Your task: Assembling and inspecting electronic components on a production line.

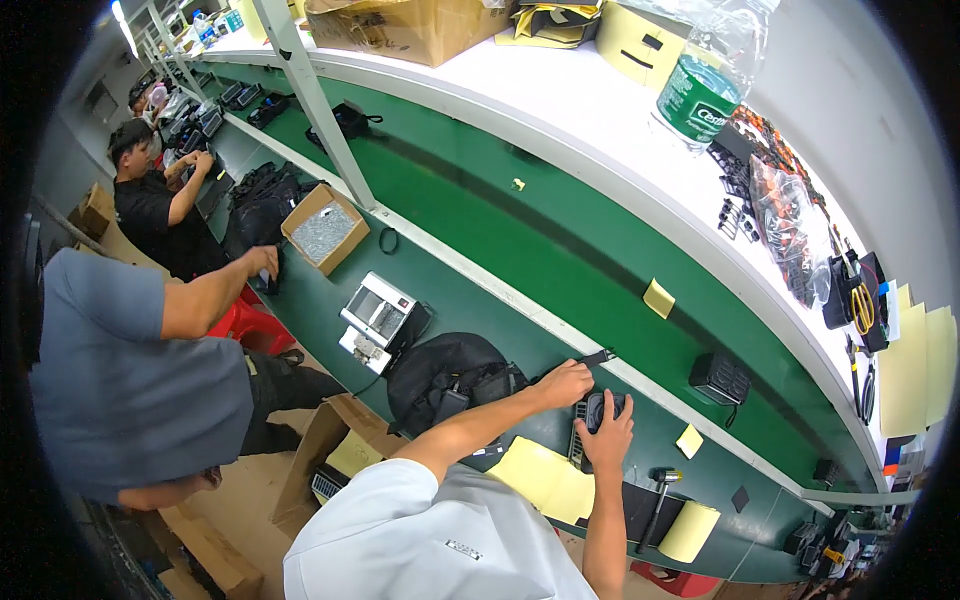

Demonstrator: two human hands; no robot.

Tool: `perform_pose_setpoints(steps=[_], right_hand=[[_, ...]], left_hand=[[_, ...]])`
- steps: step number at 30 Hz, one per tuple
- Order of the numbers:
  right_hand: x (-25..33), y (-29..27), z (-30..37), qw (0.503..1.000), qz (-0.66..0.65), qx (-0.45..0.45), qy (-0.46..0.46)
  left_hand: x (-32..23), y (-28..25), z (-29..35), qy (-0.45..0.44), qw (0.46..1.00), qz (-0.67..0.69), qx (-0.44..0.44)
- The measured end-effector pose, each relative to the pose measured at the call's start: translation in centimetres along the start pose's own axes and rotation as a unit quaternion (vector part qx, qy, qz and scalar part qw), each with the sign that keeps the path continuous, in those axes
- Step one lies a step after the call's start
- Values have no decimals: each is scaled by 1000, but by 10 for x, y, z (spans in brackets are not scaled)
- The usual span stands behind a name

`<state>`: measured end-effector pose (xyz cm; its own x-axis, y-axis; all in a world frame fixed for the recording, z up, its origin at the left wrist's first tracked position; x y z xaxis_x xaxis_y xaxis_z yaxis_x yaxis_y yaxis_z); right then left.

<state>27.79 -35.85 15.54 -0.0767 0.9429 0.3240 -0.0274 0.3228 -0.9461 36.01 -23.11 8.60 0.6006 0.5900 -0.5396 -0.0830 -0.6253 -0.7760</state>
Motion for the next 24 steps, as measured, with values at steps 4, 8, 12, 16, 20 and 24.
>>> perform_pose_setpoints(steps=[4,8,12,16,20,24], right_hand=[[-1,3,-16,1000,21,-1,12],[-6,9,-26,998,49,44,2],[-9,7,-27,997,46,52,-38],[0,8,-34,994,50,86,43],[-45,4,-43,955,83,44,281],[-140,17,-11,936,35,91,339]], left_hand=[[-4,3,1,3,1000,-12,22],[-5,3,11,18,1000,-1,8],[-8,1,10,15,1000,-20,-8],[-8,-5,6,-16,999,-16,-38],[-39,-17,0,-156,984,-19,-86],[-82,0,39,-304,952,-2,32]])
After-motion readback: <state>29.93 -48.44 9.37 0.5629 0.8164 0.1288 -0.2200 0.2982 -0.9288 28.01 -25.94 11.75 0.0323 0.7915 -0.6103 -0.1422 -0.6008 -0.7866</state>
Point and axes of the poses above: each hand's wrist, its own z-axis away from the middle knuckle, its own y-axis out of the palm, x = y × z, the point moved 4 cm from there along -z, towards the middle knuckle, and after that the axes turned 8 degrees about -y, right-handed, at the moved point
